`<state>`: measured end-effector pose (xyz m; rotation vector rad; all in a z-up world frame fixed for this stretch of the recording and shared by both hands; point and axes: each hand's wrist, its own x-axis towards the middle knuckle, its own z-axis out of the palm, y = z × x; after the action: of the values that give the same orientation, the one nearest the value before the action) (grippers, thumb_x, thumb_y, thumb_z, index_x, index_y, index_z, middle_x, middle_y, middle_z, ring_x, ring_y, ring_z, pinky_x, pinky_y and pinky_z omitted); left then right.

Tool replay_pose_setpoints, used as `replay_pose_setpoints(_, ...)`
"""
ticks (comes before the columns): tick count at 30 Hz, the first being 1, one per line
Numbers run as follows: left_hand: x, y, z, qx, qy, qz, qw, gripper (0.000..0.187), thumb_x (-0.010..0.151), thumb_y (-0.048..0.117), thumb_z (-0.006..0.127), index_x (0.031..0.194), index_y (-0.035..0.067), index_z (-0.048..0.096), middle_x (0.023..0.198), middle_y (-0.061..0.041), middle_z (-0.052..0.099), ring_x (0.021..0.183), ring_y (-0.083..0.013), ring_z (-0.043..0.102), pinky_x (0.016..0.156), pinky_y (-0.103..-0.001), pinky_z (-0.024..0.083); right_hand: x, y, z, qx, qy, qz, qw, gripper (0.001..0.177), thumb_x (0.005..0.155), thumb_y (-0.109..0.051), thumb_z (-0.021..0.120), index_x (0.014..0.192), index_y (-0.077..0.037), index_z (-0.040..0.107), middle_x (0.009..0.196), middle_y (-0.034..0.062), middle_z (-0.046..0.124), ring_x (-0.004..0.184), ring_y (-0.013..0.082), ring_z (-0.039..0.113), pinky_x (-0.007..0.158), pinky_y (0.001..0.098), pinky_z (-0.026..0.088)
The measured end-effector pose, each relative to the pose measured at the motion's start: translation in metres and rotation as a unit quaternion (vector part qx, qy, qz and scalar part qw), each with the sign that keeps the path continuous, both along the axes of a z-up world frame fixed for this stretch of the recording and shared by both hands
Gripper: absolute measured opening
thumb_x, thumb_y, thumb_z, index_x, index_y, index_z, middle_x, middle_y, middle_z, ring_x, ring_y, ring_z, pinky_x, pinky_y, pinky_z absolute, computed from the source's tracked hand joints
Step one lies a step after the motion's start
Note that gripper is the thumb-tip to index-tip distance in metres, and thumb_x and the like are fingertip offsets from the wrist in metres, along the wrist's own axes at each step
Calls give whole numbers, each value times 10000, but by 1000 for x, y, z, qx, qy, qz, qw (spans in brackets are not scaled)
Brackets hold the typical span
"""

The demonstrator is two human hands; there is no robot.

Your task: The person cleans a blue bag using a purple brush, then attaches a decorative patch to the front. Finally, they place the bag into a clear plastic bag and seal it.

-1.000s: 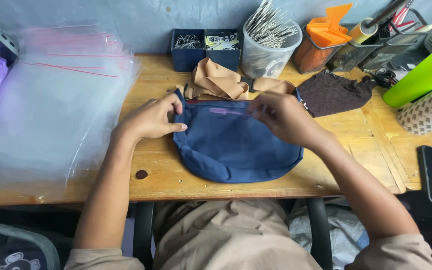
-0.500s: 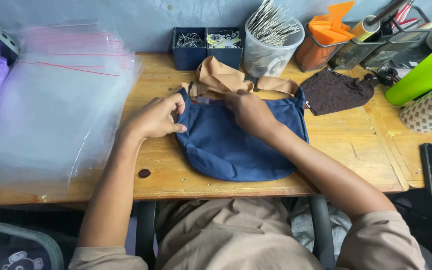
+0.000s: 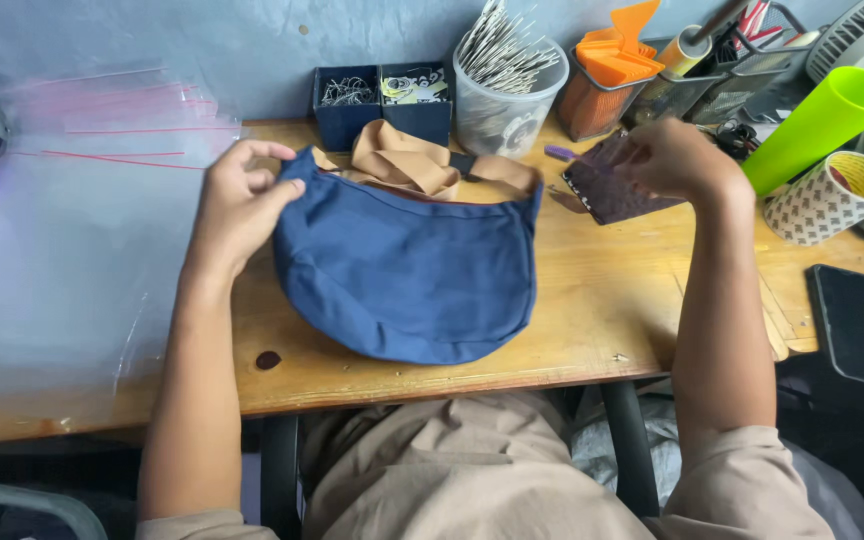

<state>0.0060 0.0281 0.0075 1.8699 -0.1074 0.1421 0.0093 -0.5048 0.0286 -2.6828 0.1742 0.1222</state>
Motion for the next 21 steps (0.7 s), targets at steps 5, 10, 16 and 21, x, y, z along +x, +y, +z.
replay_pose_setpoints(5, 36, 44, -19, -114, -89, 9, 989, 356, 1034, 146, 816, 1378, 154, 725, 729, 73, 568, 620, -14, 592, 575, -149, 489, 4, 44, -21, -85, 14, 51, 995, 281, 990, -236, 836, 1225, -103, 913, 1144, 228, 891, 1068, 492, 839, 988, 567, 612)
replay_pose_setpoints(10, 23, 16, -12, -194, -133, 13, 972, 350, 1054, 139, 816, 1390, 104, 725, 732, 78, 550, 652, -10, 614, 630, -143, 547, 9, 94, -52, -208, -118, 105, 965, 336, 970, -466, 872, 1186, -210, 904, 1101, 149, 856, 1109, 409, 835, 953, 534, 656)
replay_pose_setpoints(16, -40, -78, -1, -255, -160, -194, 934, 508, 1138, 409, 582, 1482, 34, 597, 1321, -202, 814, 1228, -139, 683, 1107, -238, 473, -55, 205, -36, 449, -32, 234, 862, 803, 1171, -638, 339, 1617, -34, 621, 1282, 217, 824, 1171, 333, 806, 935, 459, 699)
replay_pose_setpoints(21, -54, -103, -29, -128, -161, -260, 943, 368, 1159, 281, 582, 1332, 30, 787, 1439, -240, 791, 1622, -348, 523, 1419, -494, 238, -29, 210, -89, 669, -19, 56, 741, 536, 1019, -357, 865, 1411, -22, 717, 1183, 148, 836, 998, 299, 858, 793, 474, 740)
